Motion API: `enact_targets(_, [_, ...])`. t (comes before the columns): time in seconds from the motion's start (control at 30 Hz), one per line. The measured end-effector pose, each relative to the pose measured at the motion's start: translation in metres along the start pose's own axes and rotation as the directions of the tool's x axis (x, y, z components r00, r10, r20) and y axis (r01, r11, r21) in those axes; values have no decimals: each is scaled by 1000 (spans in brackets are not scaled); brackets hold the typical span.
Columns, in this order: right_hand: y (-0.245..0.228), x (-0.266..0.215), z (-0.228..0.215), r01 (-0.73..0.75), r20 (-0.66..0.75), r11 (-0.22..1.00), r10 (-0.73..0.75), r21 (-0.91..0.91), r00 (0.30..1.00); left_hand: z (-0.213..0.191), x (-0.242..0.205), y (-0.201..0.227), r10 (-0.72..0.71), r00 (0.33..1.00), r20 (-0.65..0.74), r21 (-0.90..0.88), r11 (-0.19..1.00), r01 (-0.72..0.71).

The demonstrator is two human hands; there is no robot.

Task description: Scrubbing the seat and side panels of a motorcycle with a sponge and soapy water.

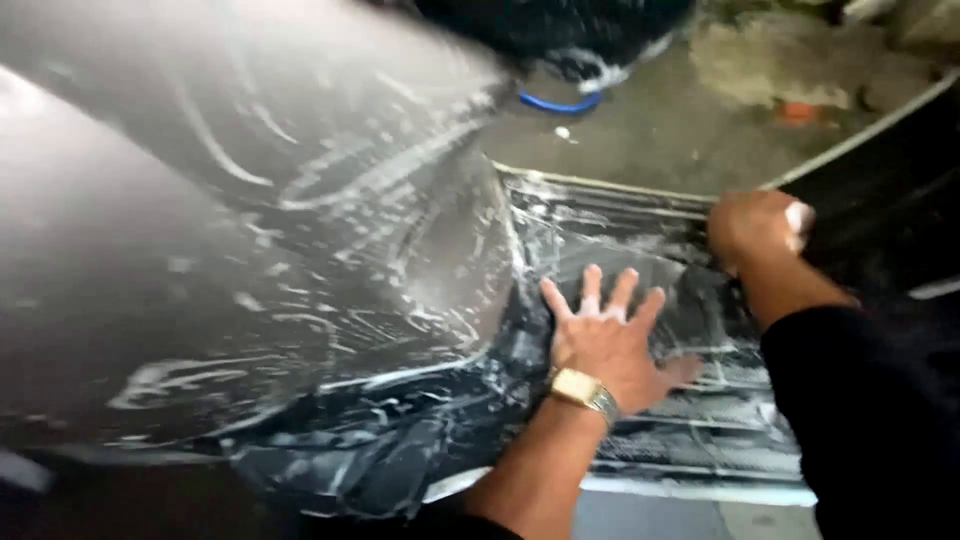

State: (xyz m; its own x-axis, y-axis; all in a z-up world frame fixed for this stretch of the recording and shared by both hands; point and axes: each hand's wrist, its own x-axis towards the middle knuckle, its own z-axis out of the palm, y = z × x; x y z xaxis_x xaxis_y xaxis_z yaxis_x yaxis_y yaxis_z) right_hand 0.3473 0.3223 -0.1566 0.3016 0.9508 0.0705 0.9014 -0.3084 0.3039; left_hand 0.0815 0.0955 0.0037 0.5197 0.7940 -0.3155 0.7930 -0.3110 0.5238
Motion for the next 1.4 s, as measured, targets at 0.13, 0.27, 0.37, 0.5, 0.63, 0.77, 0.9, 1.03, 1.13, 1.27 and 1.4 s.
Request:
enact_targets(0.13, [-34, -54, -28, 254, 161, 938, -296, 238, 942, 3, 5, 2, -27, 1000, -11, 31, 999, 27])
enact_targets(0.27, [-135, -118, -103, 473, -206, 343, -589, 812, 781, 33, 17, -4, 16, 974, -225, 226, 973, 36])
enact_targets(0.37, [-123, -105, -117, 347, 6, 497, -579, 795, 815, 26, 15, 0, -17, 985, -170, 146, 988, 43])
enact_targets(0.5, [-38, -50, -56, 149, 56, 902, -188, 405, 981, 3, 7, 8, -20, 998, -55, 66, 998, 23])
enact_targets(0.63, [8, -96, -49, -3, 145, 951, -44, 310, 988, 6, 0, 10, -30, 999, -28, 137, 990, 34])
enact_targets(0.77, [17, -183, -137, 72, 236, 926, -169, 370, 957, 14, 11, 9, -80, 997, 0, 135, 988, 80])
enact_targets(0.9, [77, -264, -175, 133, 255, 926, -232, 354, 939, 28, 19, 3, -55, 991, -126, 99, 993, 67])
enact_targets(1.03, [195, -255, -192, 371, -98, 837, -441, -402, 892, 9, 3, 16, -79, 997, 16, 185, 980, 75])
enact_targets(1.13, [249, -223, -243, -41, -559, 704, -527, -709, 640, 9, 3, 12, -109, 992, 71, 220, 971, 91])
enact_targets(1.27, [244, -236, -271, -362, -868, 809, -331, -462, 369, 6, -3, 21, -102, 994, 28, 218, 971, 93])
enact_targets(1.4, [237, -253, -195, 197, -346, 710, -542, -676, 765, 2, -5, 21, -114, 993, 18, 216, 970, 108])
